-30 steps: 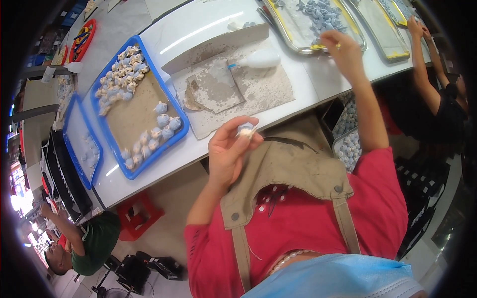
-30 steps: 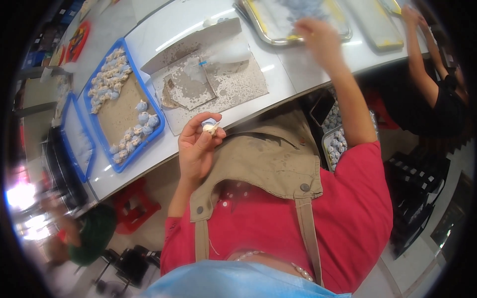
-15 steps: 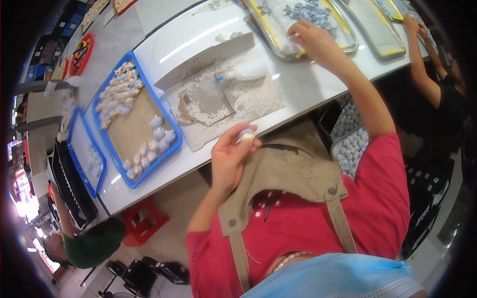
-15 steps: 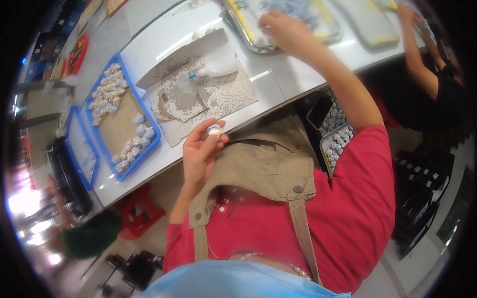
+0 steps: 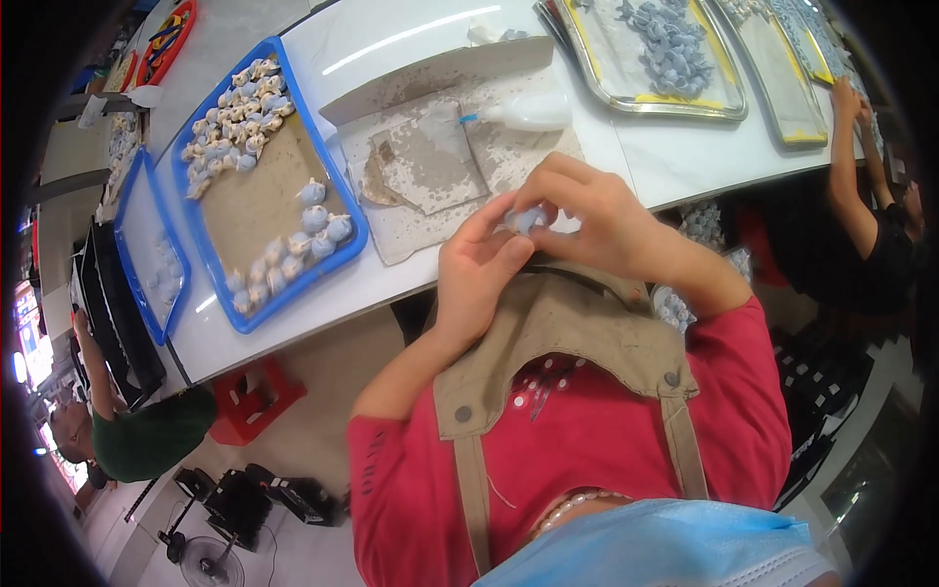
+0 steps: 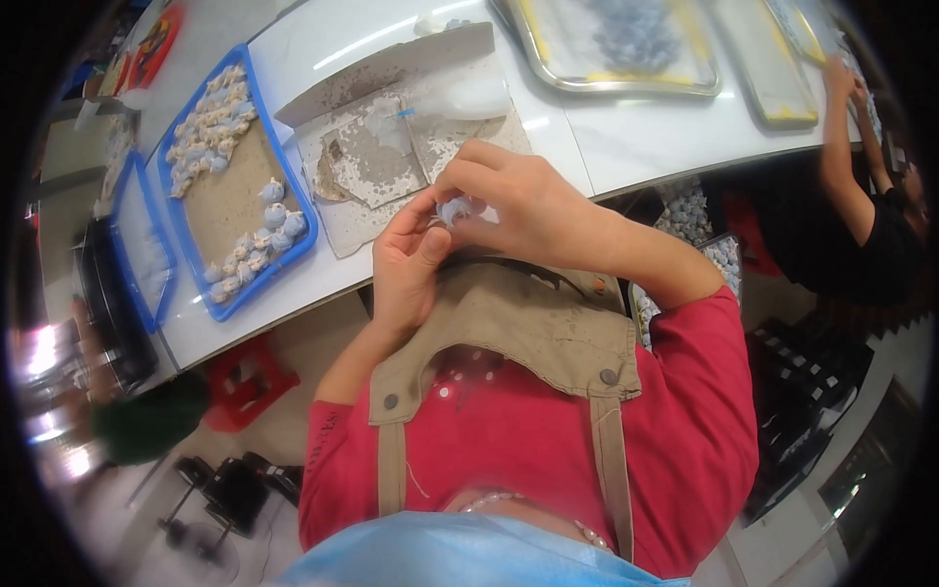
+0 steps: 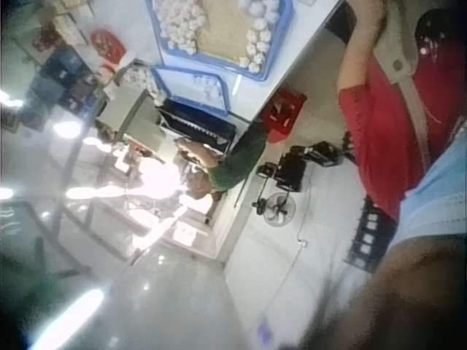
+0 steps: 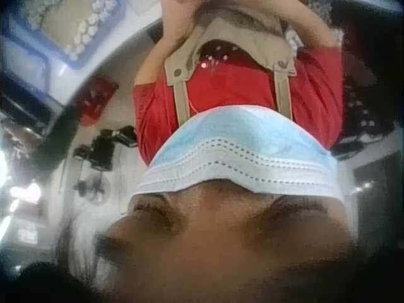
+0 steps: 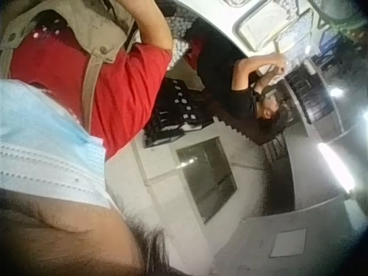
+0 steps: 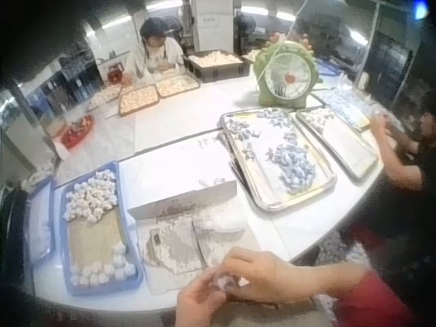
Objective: The person assembles figurines by gluing small white components onto blue bases with a glue bottle.
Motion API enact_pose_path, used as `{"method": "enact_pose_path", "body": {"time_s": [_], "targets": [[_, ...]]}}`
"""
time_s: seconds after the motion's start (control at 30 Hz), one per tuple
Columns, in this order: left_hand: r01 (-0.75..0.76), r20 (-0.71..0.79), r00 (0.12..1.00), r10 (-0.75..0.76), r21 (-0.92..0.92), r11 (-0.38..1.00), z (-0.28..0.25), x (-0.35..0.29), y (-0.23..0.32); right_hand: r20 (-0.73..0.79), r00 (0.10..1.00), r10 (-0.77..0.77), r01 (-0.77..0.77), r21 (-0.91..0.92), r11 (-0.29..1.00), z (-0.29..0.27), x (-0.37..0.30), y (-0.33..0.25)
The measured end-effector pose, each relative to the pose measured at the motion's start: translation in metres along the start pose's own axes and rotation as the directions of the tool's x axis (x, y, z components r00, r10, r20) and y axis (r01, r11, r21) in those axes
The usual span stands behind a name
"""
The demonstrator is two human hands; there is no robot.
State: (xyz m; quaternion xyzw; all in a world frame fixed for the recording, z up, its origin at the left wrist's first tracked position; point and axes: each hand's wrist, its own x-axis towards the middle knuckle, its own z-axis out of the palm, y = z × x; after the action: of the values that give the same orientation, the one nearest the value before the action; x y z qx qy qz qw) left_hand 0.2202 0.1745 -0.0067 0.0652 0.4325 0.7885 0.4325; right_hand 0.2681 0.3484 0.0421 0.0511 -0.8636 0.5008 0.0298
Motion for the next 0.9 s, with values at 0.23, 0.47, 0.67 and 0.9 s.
{"method": "enact_pose_path", "body": {"time_s": [0.23,0.47,0.67,0.9], "targets": [[-0.029,-0.046,0.998,0.031,0.046,0.999,0.004,-0.006,0.001,-0.024,0.999,0.039,-0.038,0.026,0.999,0.007,-0.007,-0.008],[-0.121,-0.033,0.992,0.126,0.118,0.986,0.0,-0.012,0.003,-0.296,0.944,-0.146,0.113,-0.126,0.986,0.029,-0.02,0.003],[-0.131,-0.096,0.983,0.154,0.208,0.969,0.007,-0.022,0.003,-0.341,0.909,-0.241,0.151,-0.27,0.951,0.038,-0.029,-0.007],[-0.132,-0.102,0.975,0.199,0.457,0.88,0.012,-0.041,0.012,-0.202,0.891,-0.408,0.376,-0.178,0.909,0.023,-0.028,0.004]]}}
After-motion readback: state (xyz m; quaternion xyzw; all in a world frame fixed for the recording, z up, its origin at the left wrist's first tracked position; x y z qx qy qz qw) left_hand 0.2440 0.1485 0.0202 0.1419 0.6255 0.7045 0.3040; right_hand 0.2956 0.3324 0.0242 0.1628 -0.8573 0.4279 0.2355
